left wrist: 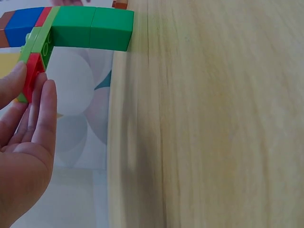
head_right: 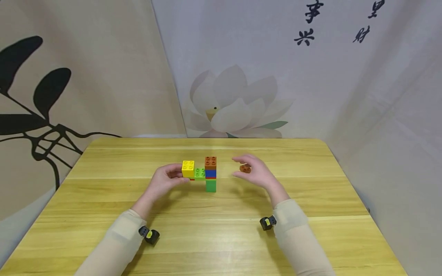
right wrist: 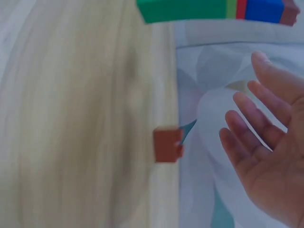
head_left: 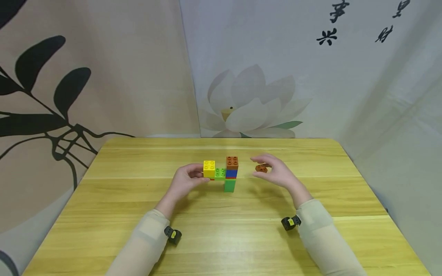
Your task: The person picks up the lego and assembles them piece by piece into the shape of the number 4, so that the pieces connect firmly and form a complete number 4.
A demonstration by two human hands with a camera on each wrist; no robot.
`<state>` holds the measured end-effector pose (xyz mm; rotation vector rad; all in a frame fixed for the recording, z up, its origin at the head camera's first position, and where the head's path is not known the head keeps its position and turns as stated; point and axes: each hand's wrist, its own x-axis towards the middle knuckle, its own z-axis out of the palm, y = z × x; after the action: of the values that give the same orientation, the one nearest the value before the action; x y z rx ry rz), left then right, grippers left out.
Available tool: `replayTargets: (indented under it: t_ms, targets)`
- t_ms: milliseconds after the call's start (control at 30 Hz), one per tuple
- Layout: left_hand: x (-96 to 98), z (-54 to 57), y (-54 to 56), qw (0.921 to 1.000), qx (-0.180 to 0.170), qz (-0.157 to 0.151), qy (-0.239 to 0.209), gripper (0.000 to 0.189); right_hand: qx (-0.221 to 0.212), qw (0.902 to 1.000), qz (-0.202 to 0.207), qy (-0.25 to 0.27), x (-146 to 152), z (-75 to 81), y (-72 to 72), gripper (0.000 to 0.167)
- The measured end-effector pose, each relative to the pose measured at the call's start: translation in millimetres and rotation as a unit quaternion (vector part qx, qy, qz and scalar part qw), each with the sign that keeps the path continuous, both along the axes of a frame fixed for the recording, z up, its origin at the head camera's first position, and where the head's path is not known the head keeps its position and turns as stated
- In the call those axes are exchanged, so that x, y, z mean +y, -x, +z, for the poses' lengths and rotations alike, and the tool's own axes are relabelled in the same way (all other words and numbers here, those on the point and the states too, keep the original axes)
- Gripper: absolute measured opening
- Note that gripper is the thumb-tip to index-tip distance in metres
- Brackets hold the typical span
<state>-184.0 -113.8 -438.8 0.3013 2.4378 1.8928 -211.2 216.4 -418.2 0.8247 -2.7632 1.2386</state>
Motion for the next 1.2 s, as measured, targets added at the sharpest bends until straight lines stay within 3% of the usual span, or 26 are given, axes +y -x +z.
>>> replayTargets:
  t_ms: [467, 867, 1200]
  targets:
    - [-0.2, 0.6, -0.6, 1.0, 0.0, 0.003, 0.005, 0.038, -0.026, 0.9988, -0.017, -0.038, 20, -19.1, 14.5, 0.054]
    - [0.0, -1.4, 0.8, 0.9999, -0.005, 0.006, 0.013, 0.039, -0.068, 0.9968, -0.034, -0.025, 27, -34.0, 23.8, 0.059]
    - [-0.5, -3.4, 1.7, 0.9998, -0.006, 0.008, 0.014, 0.039, -0.079, 0.9962, -0.032, -0.022, 28, -40.2, 26.5, 0.061]
